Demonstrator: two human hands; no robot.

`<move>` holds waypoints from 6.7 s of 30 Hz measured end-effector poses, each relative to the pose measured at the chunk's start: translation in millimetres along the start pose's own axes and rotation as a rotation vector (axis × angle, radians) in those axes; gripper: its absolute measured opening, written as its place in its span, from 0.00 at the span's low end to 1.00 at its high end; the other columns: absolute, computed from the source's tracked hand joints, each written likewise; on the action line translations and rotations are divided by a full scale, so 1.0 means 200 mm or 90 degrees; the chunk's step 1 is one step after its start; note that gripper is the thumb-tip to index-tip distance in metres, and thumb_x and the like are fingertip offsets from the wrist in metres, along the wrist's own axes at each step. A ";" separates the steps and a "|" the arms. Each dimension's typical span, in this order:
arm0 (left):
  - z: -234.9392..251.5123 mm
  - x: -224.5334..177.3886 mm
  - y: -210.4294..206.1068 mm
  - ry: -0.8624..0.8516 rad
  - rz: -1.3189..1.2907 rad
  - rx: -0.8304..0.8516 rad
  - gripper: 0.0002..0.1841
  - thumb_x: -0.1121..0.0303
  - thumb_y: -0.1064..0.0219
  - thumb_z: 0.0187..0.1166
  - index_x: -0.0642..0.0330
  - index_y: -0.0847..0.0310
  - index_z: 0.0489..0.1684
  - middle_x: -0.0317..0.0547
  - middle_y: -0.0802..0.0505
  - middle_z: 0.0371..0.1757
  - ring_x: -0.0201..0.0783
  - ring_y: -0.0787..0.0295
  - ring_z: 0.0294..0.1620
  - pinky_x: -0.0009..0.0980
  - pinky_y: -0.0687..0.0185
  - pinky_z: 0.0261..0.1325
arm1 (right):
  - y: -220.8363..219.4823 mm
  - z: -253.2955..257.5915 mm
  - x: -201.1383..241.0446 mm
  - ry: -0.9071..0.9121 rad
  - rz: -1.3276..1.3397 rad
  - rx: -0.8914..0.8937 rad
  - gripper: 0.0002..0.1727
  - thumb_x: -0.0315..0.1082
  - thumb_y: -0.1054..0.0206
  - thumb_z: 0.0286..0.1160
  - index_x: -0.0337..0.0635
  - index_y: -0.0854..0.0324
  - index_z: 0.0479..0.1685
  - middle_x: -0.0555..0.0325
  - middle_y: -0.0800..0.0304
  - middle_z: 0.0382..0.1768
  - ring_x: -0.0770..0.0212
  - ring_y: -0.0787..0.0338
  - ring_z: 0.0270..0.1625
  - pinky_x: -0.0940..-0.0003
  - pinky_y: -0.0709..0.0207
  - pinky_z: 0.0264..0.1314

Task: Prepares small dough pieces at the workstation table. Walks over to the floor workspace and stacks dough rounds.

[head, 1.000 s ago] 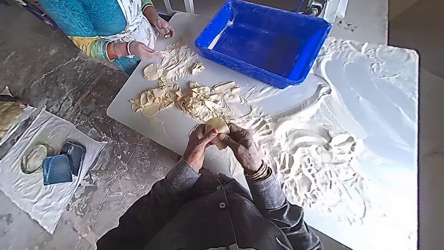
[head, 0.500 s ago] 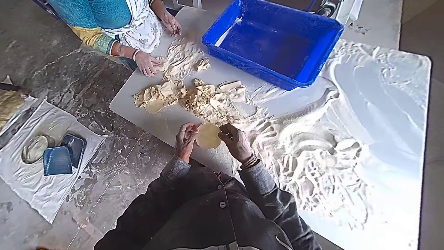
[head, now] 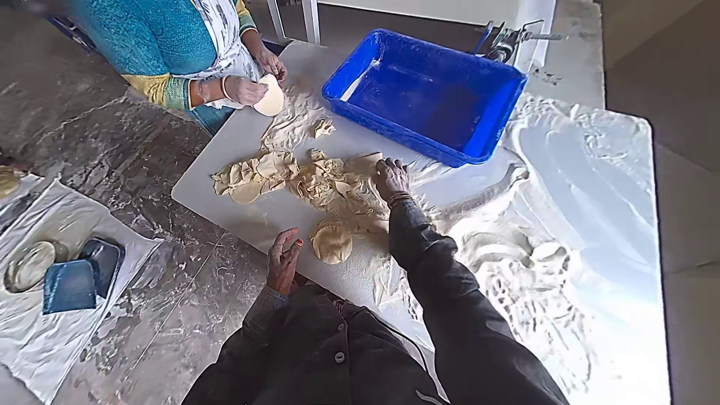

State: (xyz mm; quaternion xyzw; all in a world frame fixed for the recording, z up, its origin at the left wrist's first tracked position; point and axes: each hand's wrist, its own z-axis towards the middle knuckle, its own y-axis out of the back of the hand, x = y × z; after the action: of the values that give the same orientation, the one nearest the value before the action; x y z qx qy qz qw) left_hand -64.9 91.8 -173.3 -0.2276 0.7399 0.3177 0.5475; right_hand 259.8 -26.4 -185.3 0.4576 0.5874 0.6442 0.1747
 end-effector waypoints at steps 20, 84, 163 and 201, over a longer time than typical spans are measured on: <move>0.00 -0.44 -0.39 -0.069 -0.154 0.191 0.09 0.70 0.39 0.80 0.67 0.16 0.43 0.44 0.08 0.40 0.36 0.08 0.41 0.34 0.09 0.46 | 0.17 -0.86 0.30 0.118 0.816 -0.040 0.06 0.31 0.42 0.75 0.42 0.20 0.37 0.68 0.15 0.28 0.73 0.15 0.31 0.74 0.19 0.38; -0.18 -0.42 -0.35 0.162 -0.423 0.212 0.14 0.86 0.44 0.80 0.64 0.27 0.59 0.47 0.08 0.48 0.38 0.07 0.44 0.35 0.08 0.50 | 0.11 -1.06 0.26 -0.033 1.094 -0.048 0.06 0.19 0.34 0.73 0.35 0.19 0.45 0.56 0.06 0.35 0.65 0.06 0.37 0.69 0.11 0.45; 0.00 -0.21 0.06 -0.009 -0.115 0.019 0.14 0.72 0.43 0.81 0.70 0.19 0.56 0.49 0.08 0.51 0.37 0.08 0.51 0.32 0.10 0.52 | 0.14 -0.10 0.14 -0.006 0.570 0.073 0.10 0.32 0.37 0.83 0.34 0.14 0.44 0.54 0.12 0.33 0.64 0.14 0.34 0.65 0.18 0.45; 0.34 -0.49 0.17 0.046 -0.357 -0.286 0.24 0.66 0.48 0.92 0.57 0.43 0.85 0.53 0.30 0.83 0.49 0.28 0.80 0.50 0.26 0.73 | 0.07 -0.70 0.12 -0.054 0.531 -0.015 0.14 0.34 0.39 0.85 0.35 0.15 0.58 0.48 0.07 0.47 0.56 0.07 0.48 0.57 0.14 0.55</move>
State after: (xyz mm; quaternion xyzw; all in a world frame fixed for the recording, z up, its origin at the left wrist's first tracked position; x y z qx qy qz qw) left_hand -13.2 163.8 -86.1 -0.5475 0.5794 0.3015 0.5231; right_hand 140.9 -94.3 -147.6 0.6806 0.3365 0.6468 -0.0717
